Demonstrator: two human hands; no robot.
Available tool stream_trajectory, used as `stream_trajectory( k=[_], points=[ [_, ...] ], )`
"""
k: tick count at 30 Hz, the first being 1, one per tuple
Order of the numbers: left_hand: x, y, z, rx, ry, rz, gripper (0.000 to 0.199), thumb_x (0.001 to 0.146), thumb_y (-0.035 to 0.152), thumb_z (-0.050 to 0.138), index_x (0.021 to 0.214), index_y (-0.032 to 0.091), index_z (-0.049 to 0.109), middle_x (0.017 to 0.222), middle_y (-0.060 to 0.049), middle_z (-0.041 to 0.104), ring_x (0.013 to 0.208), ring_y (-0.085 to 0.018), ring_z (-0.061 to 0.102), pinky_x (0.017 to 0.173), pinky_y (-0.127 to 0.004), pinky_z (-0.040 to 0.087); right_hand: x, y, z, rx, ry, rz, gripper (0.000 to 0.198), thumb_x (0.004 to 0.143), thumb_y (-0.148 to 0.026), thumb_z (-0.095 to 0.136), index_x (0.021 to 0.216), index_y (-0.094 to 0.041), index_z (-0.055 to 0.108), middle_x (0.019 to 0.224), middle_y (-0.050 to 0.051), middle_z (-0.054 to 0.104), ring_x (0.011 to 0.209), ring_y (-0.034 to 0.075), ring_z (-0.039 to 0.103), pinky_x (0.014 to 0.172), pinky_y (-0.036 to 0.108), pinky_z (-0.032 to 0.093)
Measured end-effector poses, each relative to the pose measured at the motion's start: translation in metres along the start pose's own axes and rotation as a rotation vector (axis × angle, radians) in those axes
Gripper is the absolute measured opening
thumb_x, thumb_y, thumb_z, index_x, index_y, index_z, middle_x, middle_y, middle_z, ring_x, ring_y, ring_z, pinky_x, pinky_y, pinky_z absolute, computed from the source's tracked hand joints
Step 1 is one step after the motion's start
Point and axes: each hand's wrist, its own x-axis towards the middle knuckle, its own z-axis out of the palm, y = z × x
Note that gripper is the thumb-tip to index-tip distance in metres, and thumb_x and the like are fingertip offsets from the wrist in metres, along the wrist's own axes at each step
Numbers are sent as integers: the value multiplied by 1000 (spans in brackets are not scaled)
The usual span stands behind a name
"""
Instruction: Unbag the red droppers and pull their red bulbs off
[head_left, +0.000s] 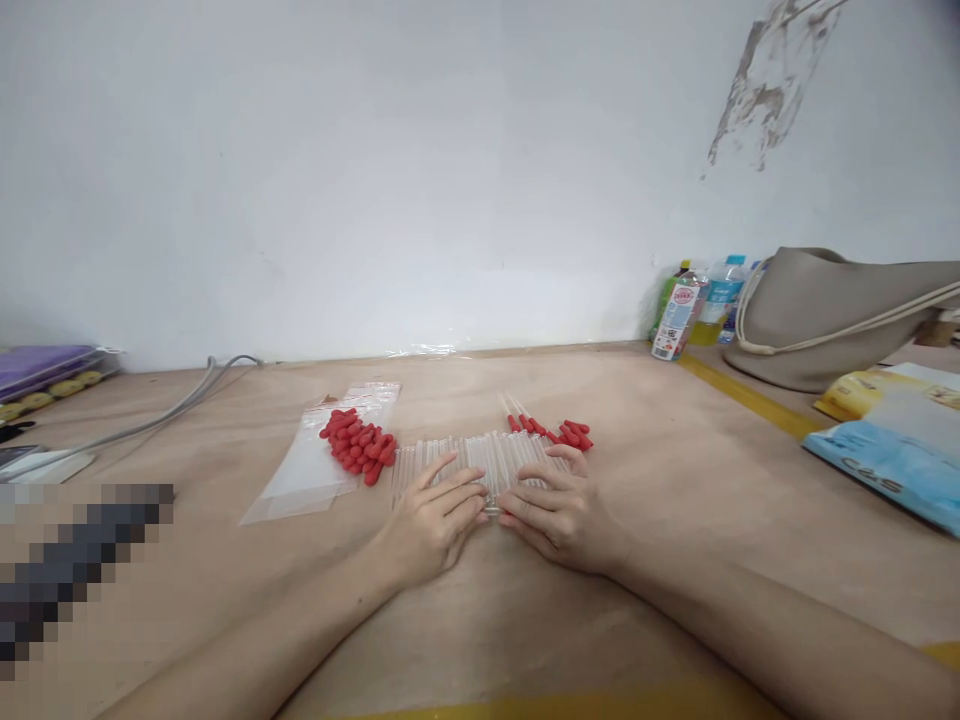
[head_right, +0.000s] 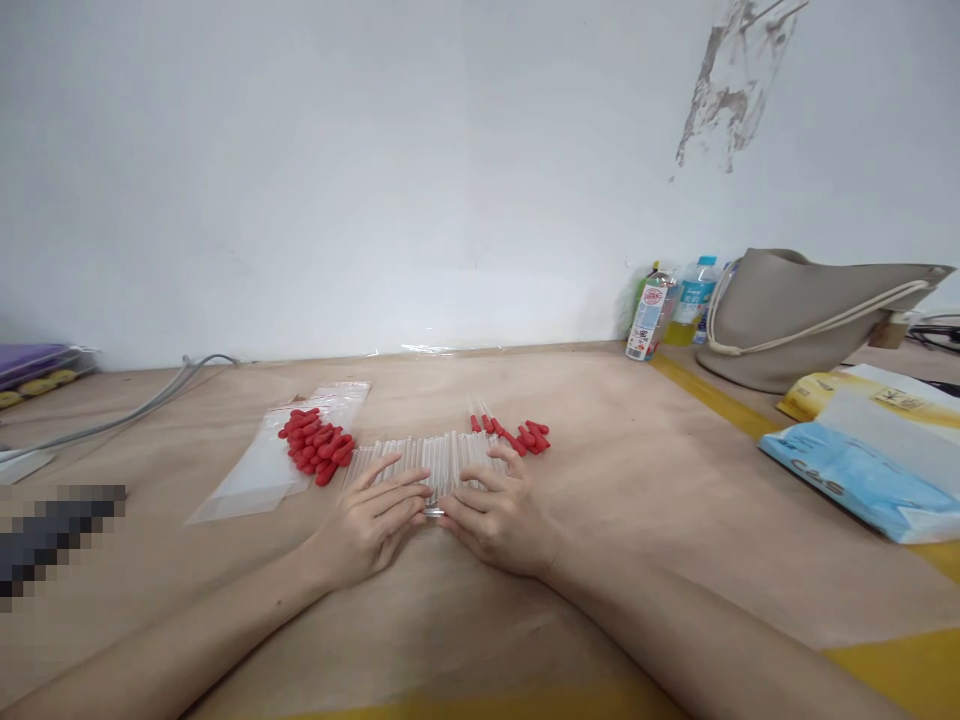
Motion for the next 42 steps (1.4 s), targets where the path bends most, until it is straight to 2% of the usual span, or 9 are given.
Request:
stream_trajectory(
  k=[19,23,25,27,31,34,37,40,42],
  points=[
    [-13,-7,-6,-39,35,-46,15,83,8,46,90,16,57,90,-3,68,102,-18,58,99,-41,34,-9,11,-10,-91,115,-107,10,79,-17,59,88,-21,62,76,-5,69,83,12,60,88,37,31],
    [-23,-24,-8,-5,135,-207,13,82,13,50,92,17,57,91,-4,63,86,-15,59,80,-30,46,-12,33,-20,-78,151,131,9,76,-21,63,85,-23,65,76,-2,69,71,12,59,74,31,37],
    [-24,-30,-8,28,171,-319,14,83,14,48,93,16,58,89,-6,57,77,-13,57,68,-25,48,-16,48,-20,-6,155,301,12,78,-24,60,88,-23,66,79,1,68,70,12,59,66,27,40],
    [-23,-35,-8,75,175,-395,21,84,14,43,99,15,57,90,-7,51,77,-13,55,65,-24,48,-21,65,-18,97,166,534,16,82,-27,53,91,-22,66,81,3,65,70,12,58,62,25,43],
    [-24,-41,-7,140,150,-417,35,83,9,38,115,14,51,86,-7,47,78,-15,50,66,-26,47,-32,95,-14,123,166,785,28,83,-33,47,98,-17,65,77,5,59,64,13,54,59,27,44],
    [-26,-46,-7,144,177,-391,33,82,8,39,112,14,51,80,-4,47,74,-14,49,64,-24,46,-39,111,-11,130,142,981,34,77,-32,47,102,-13,62,79,6,59,59,13,50,58,28,43],
    [-29,-50,-7,152,180,-369,23,83,9,41,100,16,54,76,-3,49,72,-13,51,66,-24,45,-46,120,-6,147,158,1101,36,71,-33,51,98,-10,60,71,5,60,52,12,47,55,27,42],
    [-30,-50,-7,187,143,-352,15,82,9,42,87,16,54,74,-2,51,71,-13,52,66,-24,45,-50,122,2,190,150,1140,30,68,-36,55,86,-13,61,59,2,57,50,12,49,54,27,42],
    [-29,-49,-6,193,119,-341,15,82,9,41,84,16,54,74,-2,52,70,-13,53,66,-24,46,-51,122,6,246,136,1142,29,68,-38,55,83,-14,62,61,3,58,54,13,52,56,27,44]
  ],
)
